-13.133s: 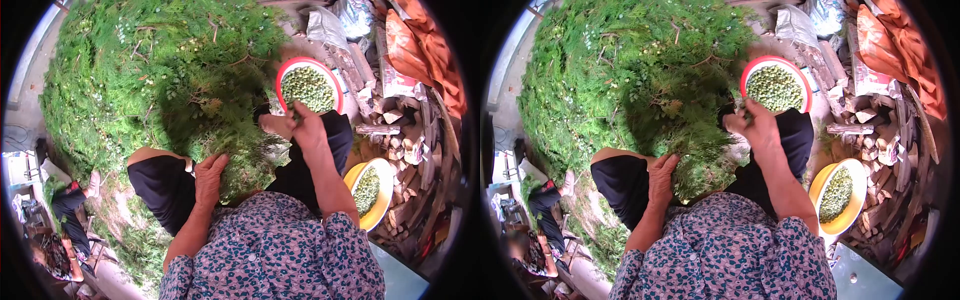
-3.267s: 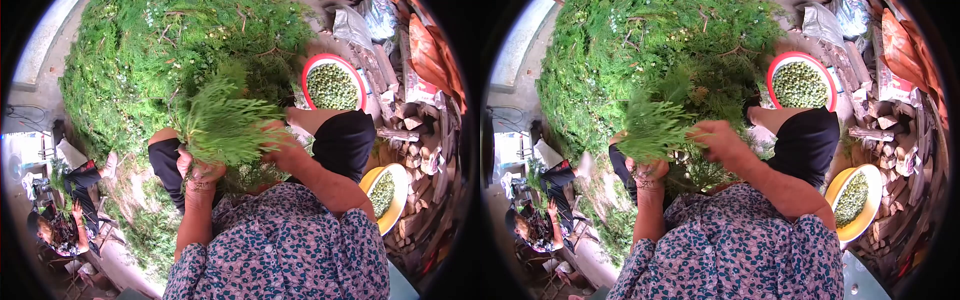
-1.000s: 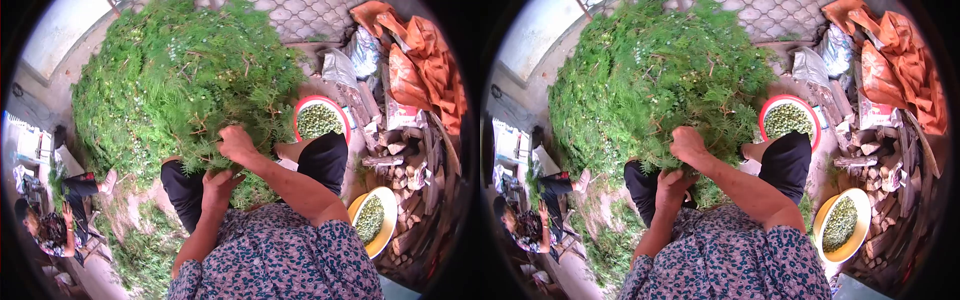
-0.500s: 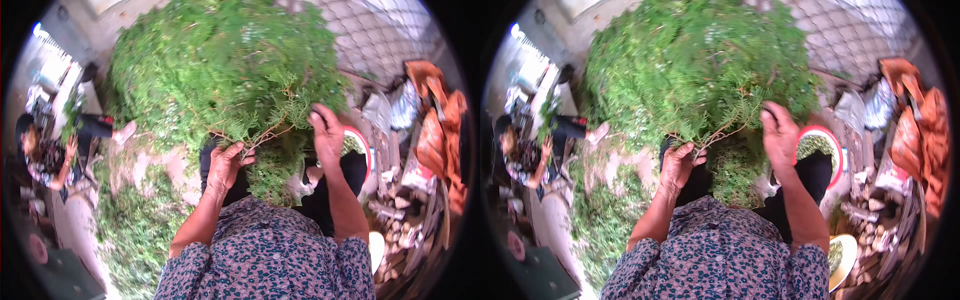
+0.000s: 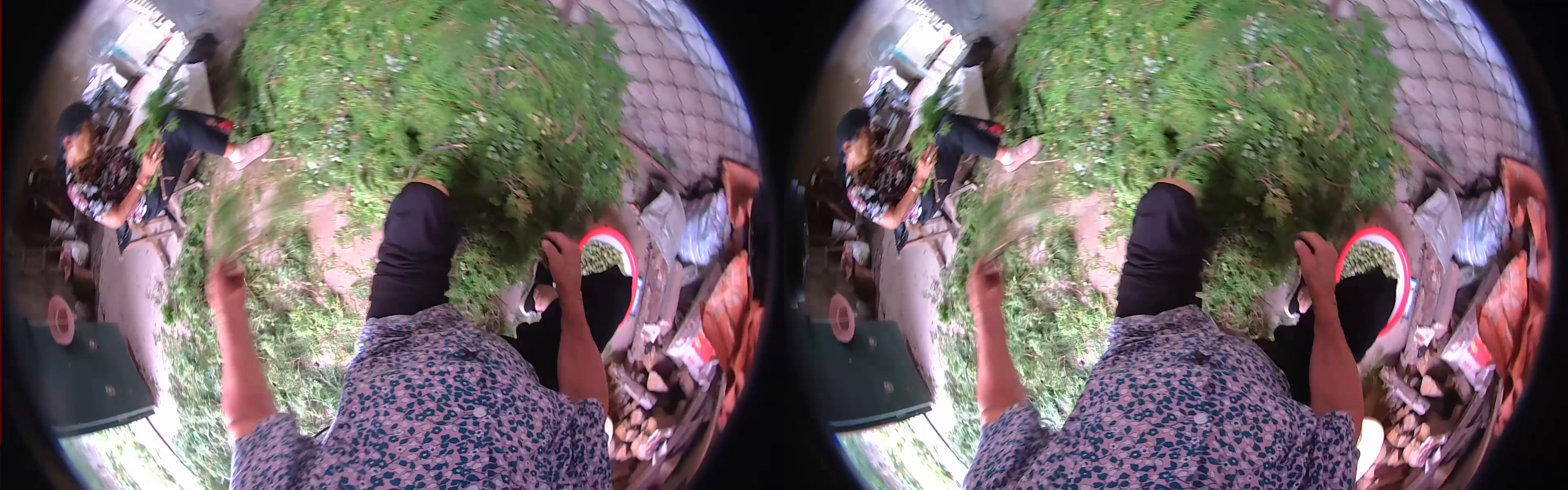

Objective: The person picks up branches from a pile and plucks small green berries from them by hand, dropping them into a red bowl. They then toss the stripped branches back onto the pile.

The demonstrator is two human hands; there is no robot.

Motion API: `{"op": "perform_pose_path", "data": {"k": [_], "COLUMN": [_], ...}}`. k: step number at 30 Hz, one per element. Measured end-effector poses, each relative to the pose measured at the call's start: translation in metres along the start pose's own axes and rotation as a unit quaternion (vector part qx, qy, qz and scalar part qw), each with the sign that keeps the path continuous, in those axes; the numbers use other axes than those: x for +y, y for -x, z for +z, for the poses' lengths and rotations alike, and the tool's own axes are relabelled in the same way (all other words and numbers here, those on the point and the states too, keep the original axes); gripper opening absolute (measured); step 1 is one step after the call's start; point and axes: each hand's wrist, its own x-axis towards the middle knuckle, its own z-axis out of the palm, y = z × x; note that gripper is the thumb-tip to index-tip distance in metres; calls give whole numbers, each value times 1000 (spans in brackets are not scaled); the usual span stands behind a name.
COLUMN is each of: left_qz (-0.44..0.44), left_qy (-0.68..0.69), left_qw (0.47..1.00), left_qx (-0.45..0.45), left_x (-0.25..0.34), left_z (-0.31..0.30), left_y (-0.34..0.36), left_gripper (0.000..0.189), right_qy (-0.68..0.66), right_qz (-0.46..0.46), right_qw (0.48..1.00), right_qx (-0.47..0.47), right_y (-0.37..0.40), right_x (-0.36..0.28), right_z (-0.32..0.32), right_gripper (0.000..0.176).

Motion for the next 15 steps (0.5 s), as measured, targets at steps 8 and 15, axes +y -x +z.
{"op": "perform_pose_path", "data": {"k": [8,15], "left_qz": [213,-120], "left_qy": [289,128], "left_qw": [884,935], "left_qx": [299,-309], "left_x": [175,30], "left_z": [-135,-36], "left_y": [27,-48], "left_gripper": [29,17], "right_qy": [-104,-199], "right_qz": [87,108], "right_qw": [985,968], "right_qx": [103,108], "right_y": [7,10], "right_x": [2,-15], "right_z": [-39,-30], "right_gripper": [21,18]}}
